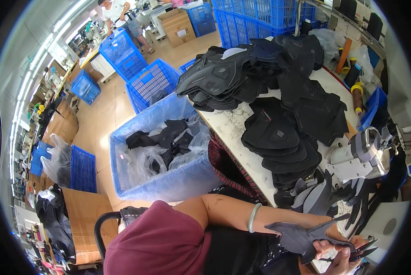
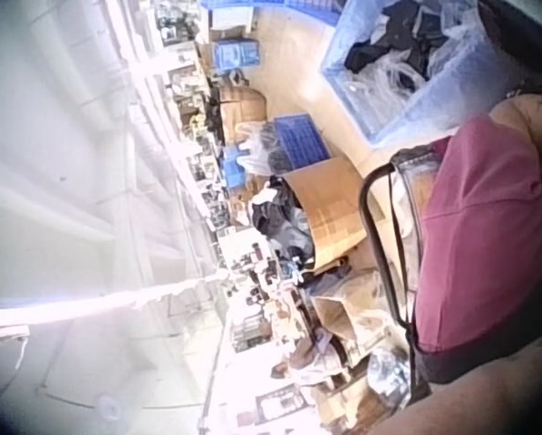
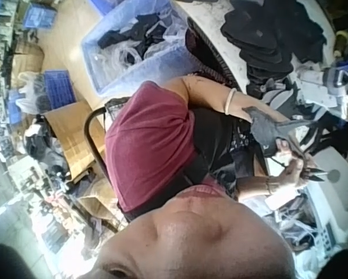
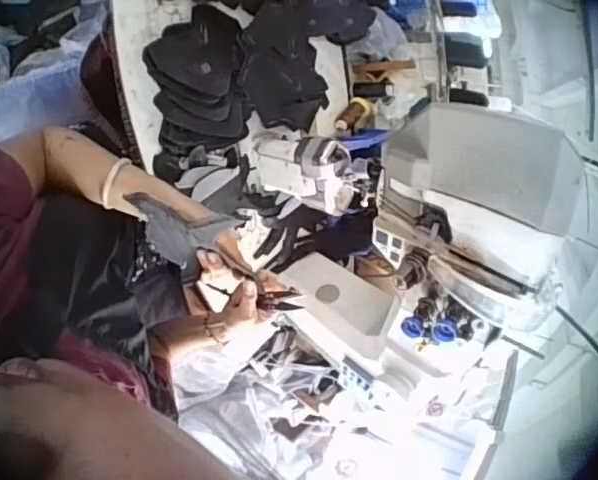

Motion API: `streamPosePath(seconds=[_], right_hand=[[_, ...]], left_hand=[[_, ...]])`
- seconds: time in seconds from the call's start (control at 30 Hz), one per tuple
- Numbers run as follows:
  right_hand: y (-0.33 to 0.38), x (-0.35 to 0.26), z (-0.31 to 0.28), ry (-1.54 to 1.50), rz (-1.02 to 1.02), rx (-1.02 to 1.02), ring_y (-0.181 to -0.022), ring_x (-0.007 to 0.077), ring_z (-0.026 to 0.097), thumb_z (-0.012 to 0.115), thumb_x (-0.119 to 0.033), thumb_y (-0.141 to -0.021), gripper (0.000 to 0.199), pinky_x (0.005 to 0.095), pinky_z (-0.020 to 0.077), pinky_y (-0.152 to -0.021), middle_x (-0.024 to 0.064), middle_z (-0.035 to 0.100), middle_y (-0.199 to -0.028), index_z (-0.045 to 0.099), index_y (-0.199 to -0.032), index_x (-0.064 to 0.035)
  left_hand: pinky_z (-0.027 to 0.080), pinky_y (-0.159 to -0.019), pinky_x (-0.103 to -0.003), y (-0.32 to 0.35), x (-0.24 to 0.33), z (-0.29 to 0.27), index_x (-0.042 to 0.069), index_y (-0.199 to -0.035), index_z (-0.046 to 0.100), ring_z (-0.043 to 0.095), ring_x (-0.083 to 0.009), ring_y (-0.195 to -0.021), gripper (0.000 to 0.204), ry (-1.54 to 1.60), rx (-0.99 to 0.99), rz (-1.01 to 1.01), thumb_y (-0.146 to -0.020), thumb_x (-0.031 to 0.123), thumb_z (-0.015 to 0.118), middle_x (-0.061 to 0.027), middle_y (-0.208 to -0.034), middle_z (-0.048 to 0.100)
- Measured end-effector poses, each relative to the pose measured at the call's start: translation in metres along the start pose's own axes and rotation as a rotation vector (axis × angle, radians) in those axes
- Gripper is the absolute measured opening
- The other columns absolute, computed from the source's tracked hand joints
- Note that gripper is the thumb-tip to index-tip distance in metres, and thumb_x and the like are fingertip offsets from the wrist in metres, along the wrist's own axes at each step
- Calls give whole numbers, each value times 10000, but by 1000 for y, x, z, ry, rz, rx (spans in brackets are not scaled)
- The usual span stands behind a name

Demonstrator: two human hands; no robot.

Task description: Using a small handheld nipper to trim excess material and threads from synthetic shoe upper components at a manufacturing workstation.

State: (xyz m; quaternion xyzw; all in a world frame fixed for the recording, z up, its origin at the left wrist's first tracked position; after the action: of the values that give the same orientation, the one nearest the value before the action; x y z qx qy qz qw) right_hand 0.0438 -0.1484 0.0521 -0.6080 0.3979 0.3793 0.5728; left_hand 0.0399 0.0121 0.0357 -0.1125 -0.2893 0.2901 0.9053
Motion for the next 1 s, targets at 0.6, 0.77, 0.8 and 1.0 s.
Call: streamPosePath(seconds=[0.6,0.77,0.8,1.0], right_hand=[[5,-29,37,-44,101,-25,-596,44,333,736,-165,-699,396,153,212,-473,6,379,-785,419,-912,-60],[14,-29,17,37,210,-132,-868,134,480,616,70,-761,307,247,393,-771,97,553,-1031,549,-1051,-3],[10,-32,22,23,208,-135,-868,134,480,616,70,-761,307,247,393,-771,97,553,-1031,549,-1051,-3],[0,-56,45,-24,78,-230,-800,126,451,557,138,-759,241,272,389,-755,67,523,-909,516,-949,-4]], left_hand=[[426,-430,-283,10,7,4,0,-692,508,408,-122,-361,503,-152,291,-205,-926,436,418,-15,-407,348],[416,-420,-278,9,5,3,-8,-712,520,411,-98,-387,446,-333,312,-168,-944,359,420,-8,-438,371],[418,-424,-279,10,5,-1,-6,-710,520,411,-97,-386,445,-338,318,-163,-943,360,421,-8,-437,373],[434,-448,-282,8,3,-8,7,-702,519,413,-95,-382,440,-360,314,-145,-939,366,429,-9,-433,384]])
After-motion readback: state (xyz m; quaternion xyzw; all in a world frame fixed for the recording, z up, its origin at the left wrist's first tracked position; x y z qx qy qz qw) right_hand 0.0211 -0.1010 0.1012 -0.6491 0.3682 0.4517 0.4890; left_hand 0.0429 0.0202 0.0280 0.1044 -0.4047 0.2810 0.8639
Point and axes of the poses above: each hand's wrist, its own y-axis away from the middle knuckle, its own z-axis out of the palm, x = y × z, the point moved 4 cm from there along -y, towards the middle knuckle
